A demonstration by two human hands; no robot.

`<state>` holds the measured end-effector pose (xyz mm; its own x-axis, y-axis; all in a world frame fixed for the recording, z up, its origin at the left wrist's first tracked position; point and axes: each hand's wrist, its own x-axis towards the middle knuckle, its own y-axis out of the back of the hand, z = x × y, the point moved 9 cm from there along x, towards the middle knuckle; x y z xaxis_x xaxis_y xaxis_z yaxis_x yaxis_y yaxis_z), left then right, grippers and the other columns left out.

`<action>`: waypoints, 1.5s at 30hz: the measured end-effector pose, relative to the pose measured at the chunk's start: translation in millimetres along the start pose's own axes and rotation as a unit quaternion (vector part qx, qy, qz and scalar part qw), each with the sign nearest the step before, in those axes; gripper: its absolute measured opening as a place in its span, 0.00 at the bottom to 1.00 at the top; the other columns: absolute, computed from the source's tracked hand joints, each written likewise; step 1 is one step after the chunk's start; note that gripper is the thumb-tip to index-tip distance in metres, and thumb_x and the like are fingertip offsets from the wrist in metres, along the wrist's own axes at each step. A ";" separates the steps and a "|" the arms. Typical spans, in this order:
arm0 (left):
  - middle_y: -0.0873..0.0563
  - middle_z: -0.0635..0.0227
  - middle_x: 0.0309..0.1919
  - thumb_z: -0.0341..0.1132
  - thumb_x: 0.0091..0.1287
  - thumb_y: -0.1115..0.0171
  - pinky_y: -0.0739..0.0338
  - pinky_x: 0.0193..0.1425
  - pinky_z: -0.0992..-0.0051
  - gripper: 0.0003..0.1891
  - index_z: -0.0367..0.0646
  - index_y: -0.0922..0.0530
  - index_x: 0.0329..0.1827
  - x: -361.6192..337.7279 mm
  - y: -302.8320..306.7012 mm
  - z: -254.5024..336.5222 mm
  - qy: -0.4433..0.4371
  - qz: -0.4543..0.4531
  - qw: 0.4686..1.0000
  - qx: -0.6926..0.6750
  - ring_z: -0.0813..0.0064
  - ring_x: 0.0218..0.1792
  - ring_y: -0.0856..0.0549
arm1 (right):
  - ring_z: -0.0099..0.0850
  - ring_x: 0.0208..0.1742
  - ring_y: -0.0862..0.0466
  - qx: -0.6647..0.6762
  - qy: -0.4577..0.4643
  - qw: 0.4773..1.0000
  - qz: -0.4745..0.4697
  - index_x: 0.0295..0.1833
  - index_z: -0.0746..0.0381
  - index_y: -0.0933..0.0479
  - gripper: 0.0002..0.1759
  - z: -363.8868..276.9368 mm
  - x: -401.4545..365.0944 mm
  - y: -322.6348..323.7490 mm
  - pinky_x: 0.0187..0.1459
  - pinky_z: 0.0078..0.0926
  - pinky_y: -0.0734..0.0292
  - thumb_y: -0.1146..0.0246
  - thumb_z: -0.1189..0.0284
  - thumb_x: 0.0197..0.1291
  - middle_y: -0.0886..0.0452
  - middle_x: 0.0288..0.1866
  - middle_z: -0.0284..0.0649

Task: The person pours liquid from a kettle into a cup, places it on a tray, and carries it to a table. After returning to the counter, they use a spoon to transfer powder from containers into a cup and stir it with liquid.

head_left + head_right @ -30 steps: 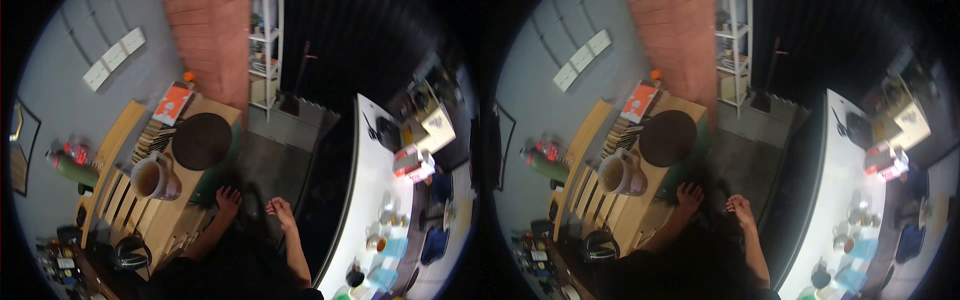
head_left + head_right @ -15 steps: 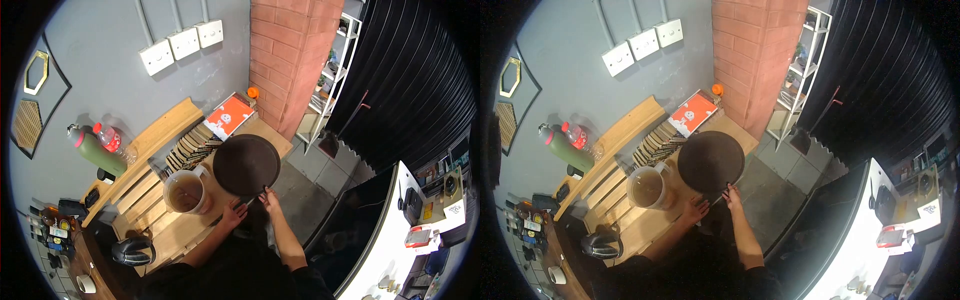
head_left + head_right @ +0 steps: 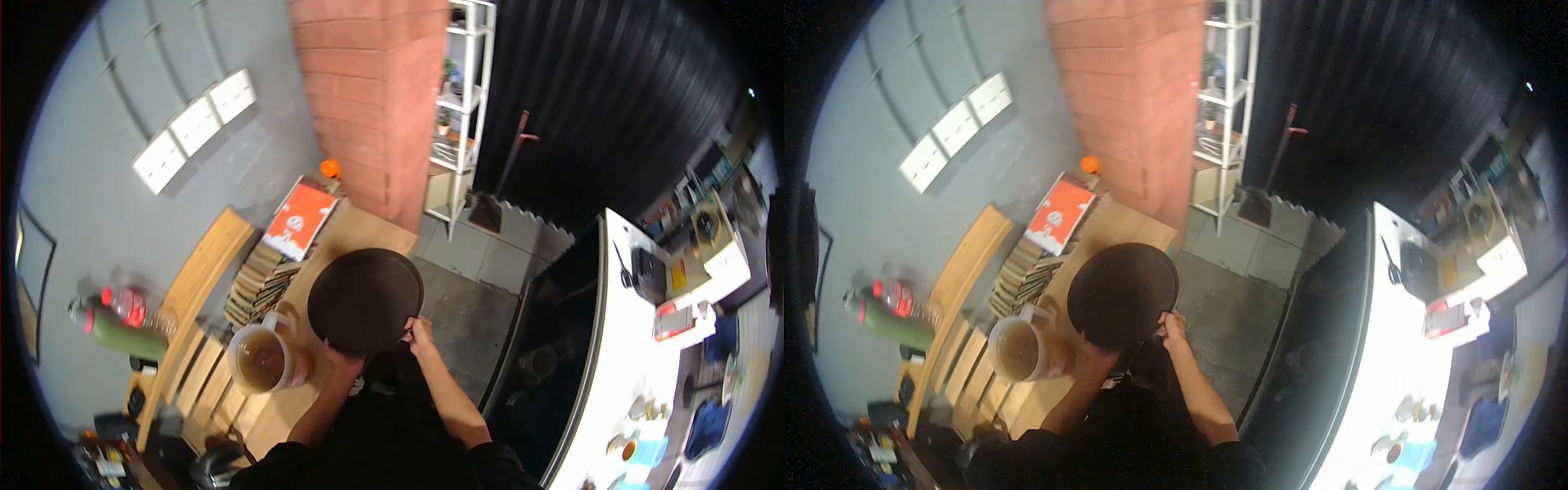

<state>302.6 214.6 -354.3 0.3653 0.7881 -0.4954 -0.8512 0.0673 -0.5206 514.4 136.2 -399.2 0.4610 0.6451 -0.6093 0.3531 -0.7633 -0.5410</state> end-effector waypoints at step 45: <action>0.26 0.60 0.67 0.55 0.74 0.59 0.30 0.67 0.52 0.31 0.43 0.32 0.70 -329.4 -237.3 -254.2 0.541 -0.445 0.685 0.202 0.55 0.65 0.25 | 0.38 0.47 0.17 -0.167 0.330 0.515 0.773 0.76 0.59 0.44 0.60 -49.6 -696.6 383.0 0.43 0.35 0.17 0.18 0.66 0.35 0.30 0.63 0.49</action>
<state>480.0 -216.5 -244.3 0.6863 -0.5738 -0.4470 -0.0656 0.5633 -0.8237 368.8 -607.3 -153.2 0.5392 -0.8109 0.2275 -0.7822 -0.3820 0.4923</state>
